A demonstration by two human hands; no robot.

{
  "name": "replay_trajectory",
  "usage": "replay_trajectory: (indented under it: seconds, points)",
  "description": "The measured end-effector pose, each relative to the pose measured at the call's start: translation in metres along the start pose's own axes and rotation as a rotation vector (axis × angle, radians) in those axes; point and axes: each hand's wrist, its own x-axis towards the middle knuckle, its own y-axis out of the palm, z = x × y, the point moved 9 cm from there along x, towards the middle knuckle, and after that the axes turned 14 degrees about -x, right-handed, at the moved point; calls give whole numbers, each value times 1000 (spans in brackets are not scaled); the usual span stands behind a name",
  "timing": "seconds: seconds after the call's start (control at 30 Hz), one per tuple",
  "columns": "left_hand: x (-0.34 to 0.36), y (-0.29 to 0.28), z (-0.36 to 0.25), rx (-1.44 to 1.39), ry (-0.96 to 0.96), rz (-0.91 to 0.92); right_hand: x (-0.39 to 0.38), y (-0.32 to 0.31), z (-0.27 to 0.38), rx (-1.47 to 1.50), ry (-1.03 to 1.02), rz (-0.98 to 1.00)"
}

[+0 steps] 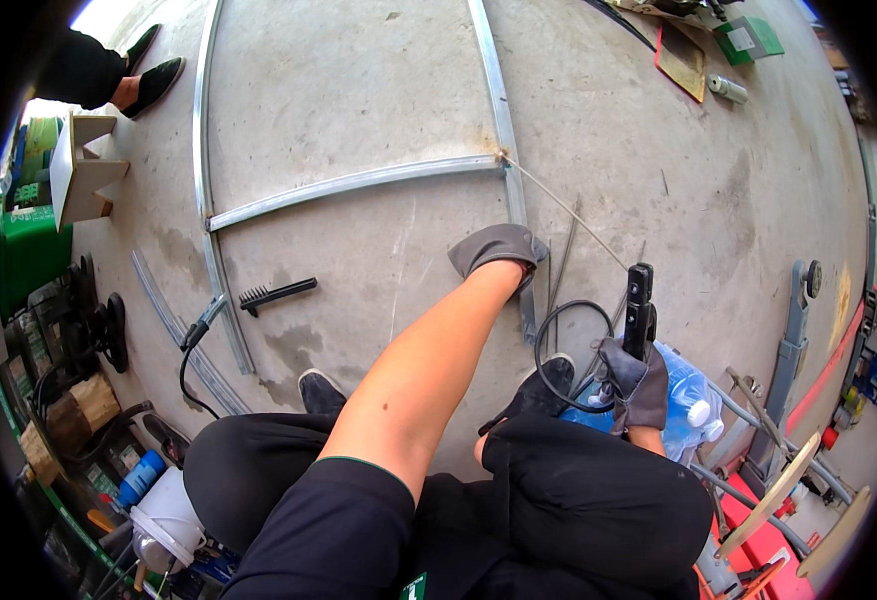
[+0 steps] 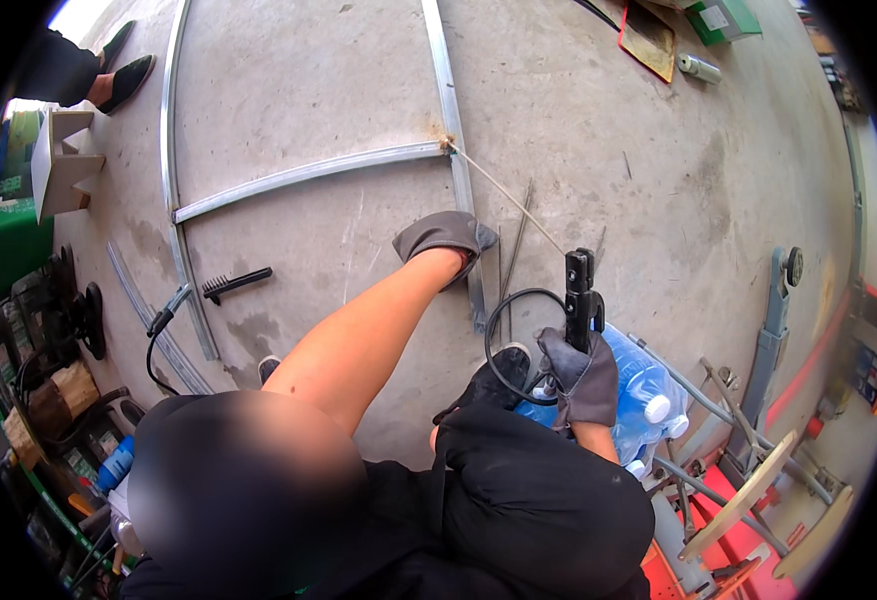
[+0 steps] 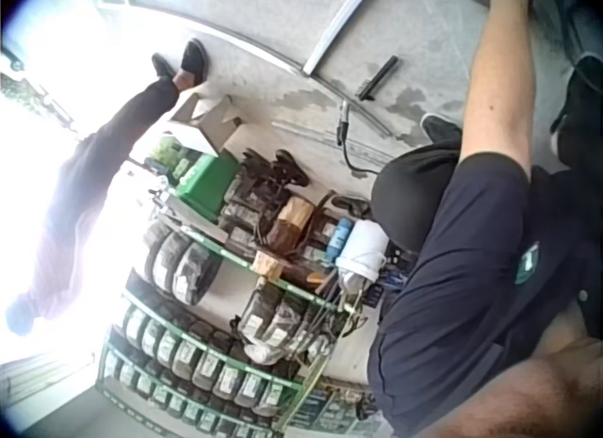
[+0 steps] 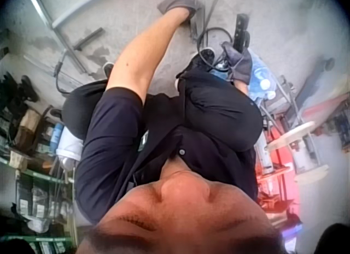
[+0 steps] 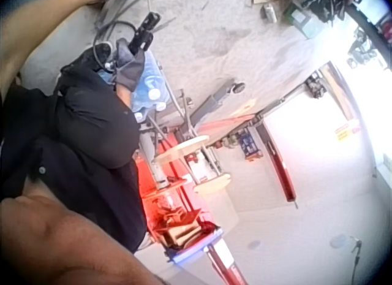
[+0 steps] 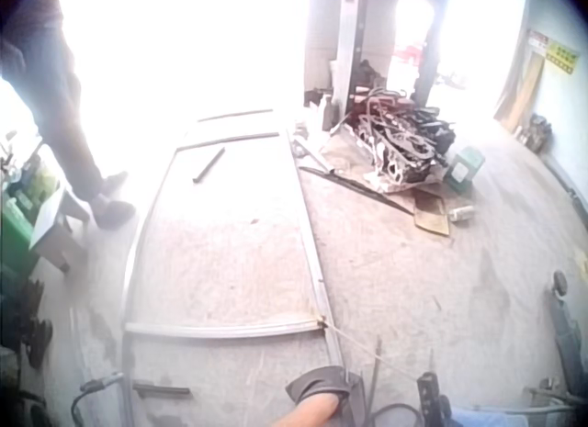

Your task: The person sits on the floor and welds a metal frame structure using a welding torch. Another person assists by holding the metal pieces in place. The recorder adjusts the welding machine settings and continues welding different joints on the frame.

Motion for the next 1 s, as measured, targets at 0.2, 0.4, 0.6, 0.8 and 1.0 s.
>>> replay_trajectory:
  seconds: [0.2, 0.4, 0.6, 0.8, 1.0]
  points:
    - [-3, 1, -1, -6, -20, -16, -5, -2, -5, 43, 78, 32]
    - [-5, -1, -7, -7, -60, -23, -29, -31, 36, -397, -593, -252]
    - [-23, 1, -7, 159, 87, 297, -15, -17, 23, 366, -83, 104]
    - [-220, -109, 25, 614, 309, 570, -18, -24, 128, 337, -490, 204]
    - [-431, -272, 251, 74, -257, -628, -85, 25, 241, -106, -747, 438]
